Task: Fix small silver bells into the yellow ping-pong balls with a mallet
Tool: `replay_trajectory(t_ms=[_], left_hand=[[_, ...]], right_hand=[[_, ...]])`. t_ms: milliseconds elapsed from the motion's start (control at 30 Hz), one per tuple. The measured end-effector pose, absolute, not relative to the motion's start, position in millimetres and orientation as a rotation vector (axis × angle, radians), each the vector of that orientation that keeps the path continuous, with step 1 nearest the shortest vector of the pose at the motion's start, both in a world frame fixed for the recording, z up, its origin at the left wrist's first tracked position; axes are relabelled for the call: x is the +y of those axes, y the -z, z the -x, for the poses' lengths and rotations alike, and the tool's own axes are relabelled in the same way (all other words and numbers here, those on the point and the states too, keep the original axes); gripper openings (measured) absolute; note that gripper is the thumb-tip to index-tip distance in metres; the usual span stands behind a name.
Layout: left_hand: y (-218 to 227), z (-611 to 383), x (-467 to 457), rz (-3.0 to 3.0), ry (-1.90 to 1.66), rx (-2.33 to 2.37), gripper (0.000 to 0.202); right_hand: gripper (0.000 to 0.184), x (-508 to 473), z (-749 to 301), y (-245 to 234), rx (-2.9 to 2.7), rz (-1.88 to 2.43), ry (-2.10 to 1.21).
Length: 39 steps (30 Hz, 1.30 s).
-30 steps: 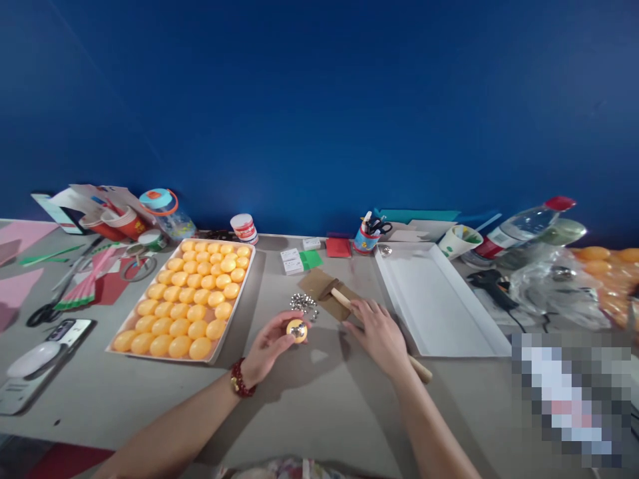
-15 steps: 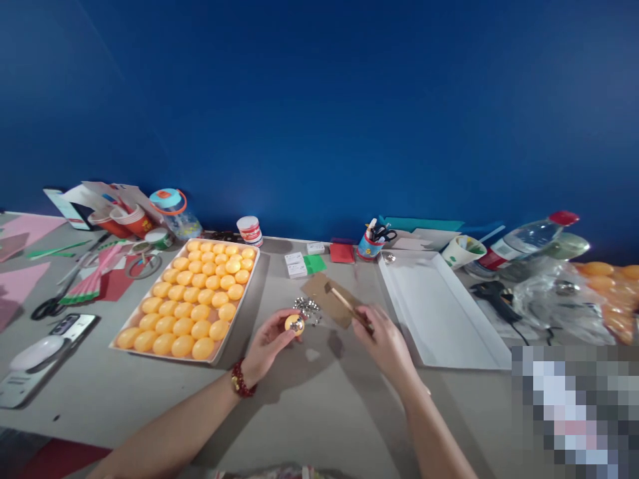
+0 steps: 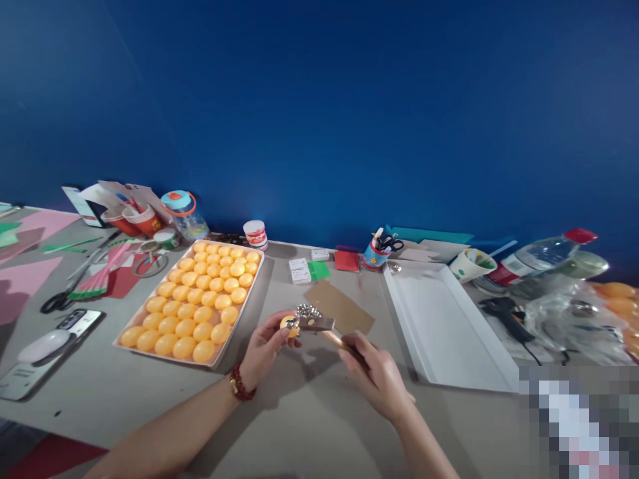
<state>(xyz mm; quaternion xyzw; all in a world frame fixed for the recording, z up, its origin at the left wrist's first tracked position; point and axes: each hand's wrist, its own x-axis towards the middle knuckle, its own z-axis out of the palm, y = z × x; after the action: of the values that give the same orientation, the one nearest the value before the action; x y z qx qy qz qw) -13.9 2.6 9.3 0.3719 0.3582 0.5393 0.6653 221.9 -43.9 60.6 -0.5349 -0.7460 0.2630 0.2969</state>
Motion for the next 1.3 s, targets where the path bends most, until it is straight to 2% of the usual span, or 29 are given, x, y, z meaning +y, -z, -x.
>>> replay_trajectory(t_ms=[1300], left_hand=[[-6.5,16.9,0.1,-0.846,-1.195,0.771,0.032]], right_hand=[[0.017,-42.2,-214.3,-58.0,-2.095,1.390,-0.467]])
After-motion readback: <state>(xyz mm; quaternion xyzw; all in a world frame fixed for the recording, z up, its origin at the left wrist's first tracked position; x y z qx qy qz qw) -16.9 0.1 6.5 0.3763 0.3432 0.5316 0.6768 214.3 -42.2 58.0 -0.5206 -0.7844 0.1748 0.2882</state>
